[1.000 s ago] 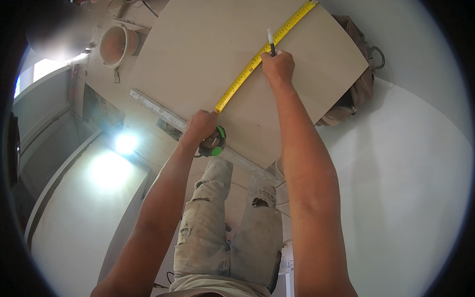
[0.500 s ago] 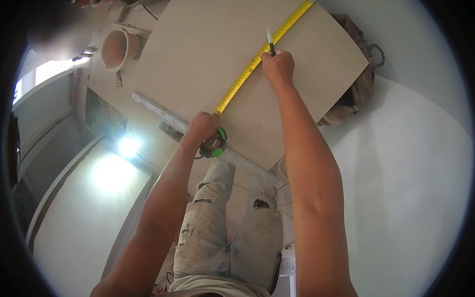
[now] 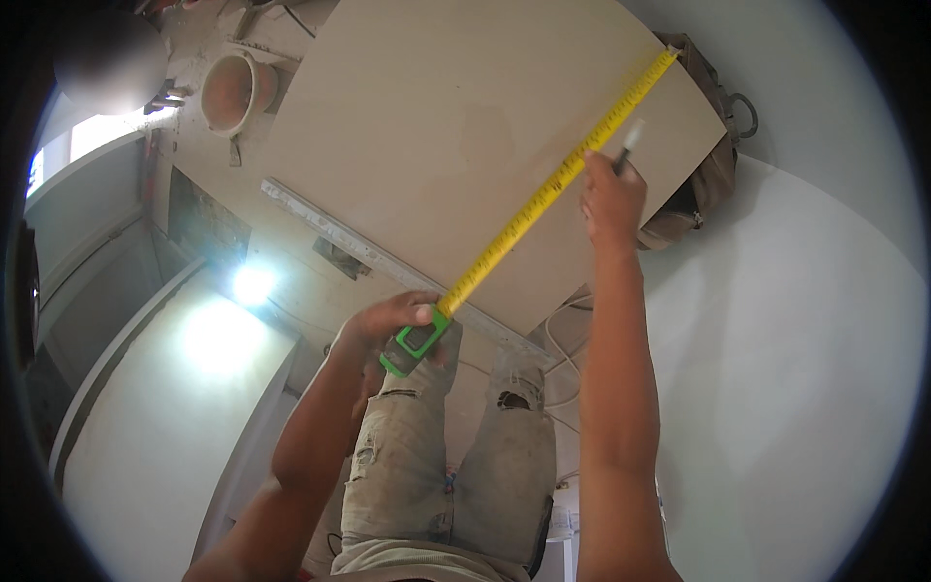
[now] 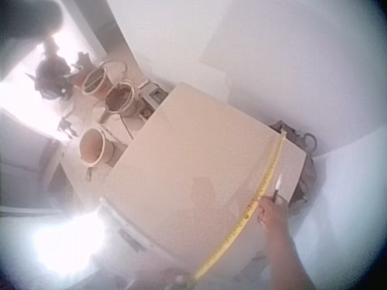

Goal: The person measures and marks a large ceramic tile using a tape measure, ruler, and pencil, then uses an angle grinder to cut the tile along the marked line. The person handles the tile and tools directly on the floor.

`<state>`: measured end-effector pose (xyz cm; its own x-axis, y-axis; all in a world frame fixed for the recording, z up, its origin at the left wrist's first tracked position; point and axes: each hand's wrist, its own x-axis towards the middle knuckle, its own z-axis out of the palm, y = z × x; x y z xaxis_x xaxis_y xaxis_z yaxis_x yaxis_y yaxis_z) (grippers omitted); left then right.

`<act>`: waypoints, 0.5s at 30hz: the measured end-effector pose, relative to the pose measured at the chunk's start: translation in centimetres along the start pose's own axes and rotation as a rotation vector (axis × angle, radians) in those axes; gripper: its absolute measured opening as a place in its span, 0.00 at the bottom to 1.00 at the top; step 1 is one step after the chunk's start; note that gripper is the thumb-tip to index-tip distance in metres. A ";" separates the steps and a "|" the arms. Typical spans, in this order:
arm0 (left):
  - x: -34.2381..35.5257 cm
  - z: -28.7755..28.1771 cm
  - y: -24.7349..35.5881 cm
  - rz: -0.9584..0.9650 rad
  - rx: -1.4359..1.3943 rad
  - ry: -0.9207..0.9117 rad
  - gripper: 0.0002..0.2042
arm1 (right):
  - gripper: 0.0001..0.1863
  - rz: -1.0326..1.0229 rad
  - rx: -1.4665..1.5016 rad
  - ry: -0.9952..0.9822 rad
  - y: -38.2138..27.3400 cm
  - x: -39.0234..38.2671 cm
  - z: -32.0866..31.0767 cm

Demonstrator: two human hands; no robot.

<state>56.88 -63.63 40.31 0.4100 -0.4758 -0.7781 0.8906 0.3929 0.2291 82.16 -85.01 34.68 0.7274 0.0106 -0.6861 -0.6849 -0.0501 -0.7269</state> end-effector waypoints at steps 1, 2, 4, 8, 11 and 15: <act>-0.6 0.0 -0.9 0.007 -0.065 -0.043 0.36 | 0.08 -0.007 0.023 0.025 -0.2 -0.9 -0.6; -1.1 0.3 -1.6 0.014 -0.131 -0.086 0.36 | 0.08 -0.022 0.012 0.007 0.0 -1.8 -1.0; -2.2 1.2 -2.5 0.040 -0.176 -0.082 0.34 | 0.09 -0.057 0.000 -0.023 0.2 -3.1 -1.3; -3.0 2.5 -0.8 -0.077 0.053 0.039 0.32 | 0.11 0.004 -0.129 -0.149 0.0 -4.8 -0.8; -2.8 2.8 0.7 0.003 0.231 0.186 0.32 | 0.13 0.002 -0.488 -0.323 2.4 -7.5 -0.5; -1.0 2.7 4.3 0.013 0.606 0.401 0.36 | 0.17 0.087 -0.460 -0.409 6.6 -12.5 -1.5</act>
<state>60.81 -63.59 43.59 0.4212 -0.1033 -0.9011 0.8864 -0.1633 0.4331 68.60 -86.96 38.54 0.5322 0.3640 -0.7644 -0.5864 -0.4927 -0.6430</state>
